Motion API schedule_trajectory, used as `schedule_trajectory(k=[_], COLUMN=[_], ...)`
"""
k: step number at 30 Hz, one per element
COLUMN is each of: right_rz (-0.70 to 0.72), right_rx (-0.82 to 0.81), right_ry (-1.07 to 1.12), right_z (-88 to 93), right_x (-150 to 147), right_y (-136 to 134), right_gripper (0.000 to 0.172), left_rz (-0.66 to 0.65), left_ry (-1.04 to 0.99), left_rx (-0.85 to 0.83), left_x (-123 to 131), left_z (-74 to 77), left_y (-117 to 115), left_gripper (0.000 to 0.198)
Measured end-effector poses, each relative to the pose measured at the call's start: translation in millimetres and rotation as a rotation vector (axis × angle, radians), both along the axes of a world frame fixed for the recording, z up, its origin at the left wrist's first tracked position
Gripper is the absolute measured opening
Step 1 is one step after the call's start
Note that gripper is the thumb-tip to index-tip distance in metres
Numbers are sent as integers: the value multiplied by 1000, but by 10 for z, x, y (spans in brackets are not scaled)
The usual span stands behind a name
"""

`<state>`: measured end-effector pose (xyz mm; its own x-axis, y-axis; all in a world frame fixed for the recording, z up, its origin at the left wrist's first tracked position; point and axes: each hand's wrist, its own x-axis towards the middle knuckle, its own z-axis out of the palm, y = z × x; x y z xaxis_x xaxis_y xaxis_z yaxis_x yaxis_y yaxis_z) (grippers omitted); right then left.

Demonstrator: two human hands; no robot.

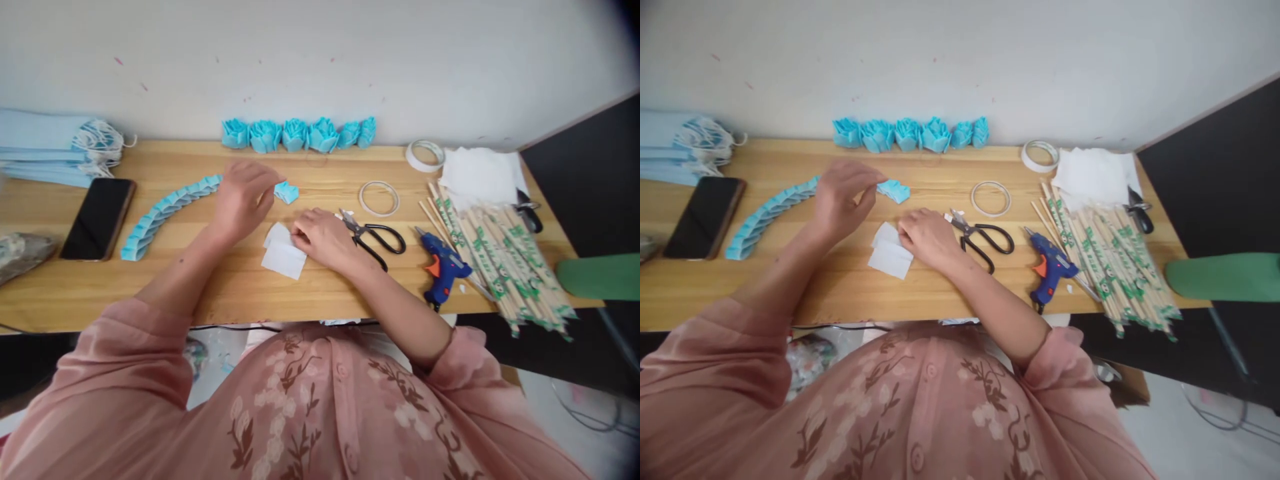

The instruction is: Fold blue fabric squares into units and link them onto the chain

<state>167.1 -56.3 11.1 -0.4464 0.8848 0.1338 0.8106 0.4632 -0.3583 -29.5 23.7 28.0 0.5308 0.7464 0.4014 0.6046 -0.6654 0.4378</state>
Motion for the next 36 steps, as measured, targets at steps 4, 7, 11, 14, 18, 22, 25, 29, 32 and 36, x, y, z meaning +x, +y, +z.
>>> schedule_trajectory(k=[4, 7, 11, 14, 18, 22, 25, 29, 32, 36], right_rz=[-52, -102, -106, -132, -234, -357, -384, -345, -310, -263], right_rx=[-83, -99, -71, -72, -56, -86, -113, -167, -178, -145], right_ry=[214, 366, 458, 531, 698, 935, 1063, 1193, 1232, 1212], right_z=[-10, -17, -29, -65, -133, -136, -102, -82, -106, -157], right_x=[7, 51, 86, 99, 134, 159, 161, 156, 147, 131], right_y=[-6, 3, 23, 50, 116, 169, 176, 166, 161, 164], right_gripper=[9, 7, 7, 17, 29, 37, 44, 49, 51, 51], left_rz=[-19, -49, -163, -180, -155, -129, -113, -149, -146, -58], left_ry=[-80, -211, -362, -355, -385, -551, -683, -718, -752, -840], left_rx=[-29, -168, -551, -655, -626, -835, -992, -1059, -1055, -1020], left_x=[80, 103, 109, 126, 162, 187, 203, 238, 255, 244], left_z=[11, -8, -96, -184, -251, -211, -141, -66, -84, -169], left_y=[-135, -175, -148, -113, -92, -122, -175, -253, -282, -270], left_gripper=[32, 35, 60, 72, 75, 89, 92, 60, 45, 43])
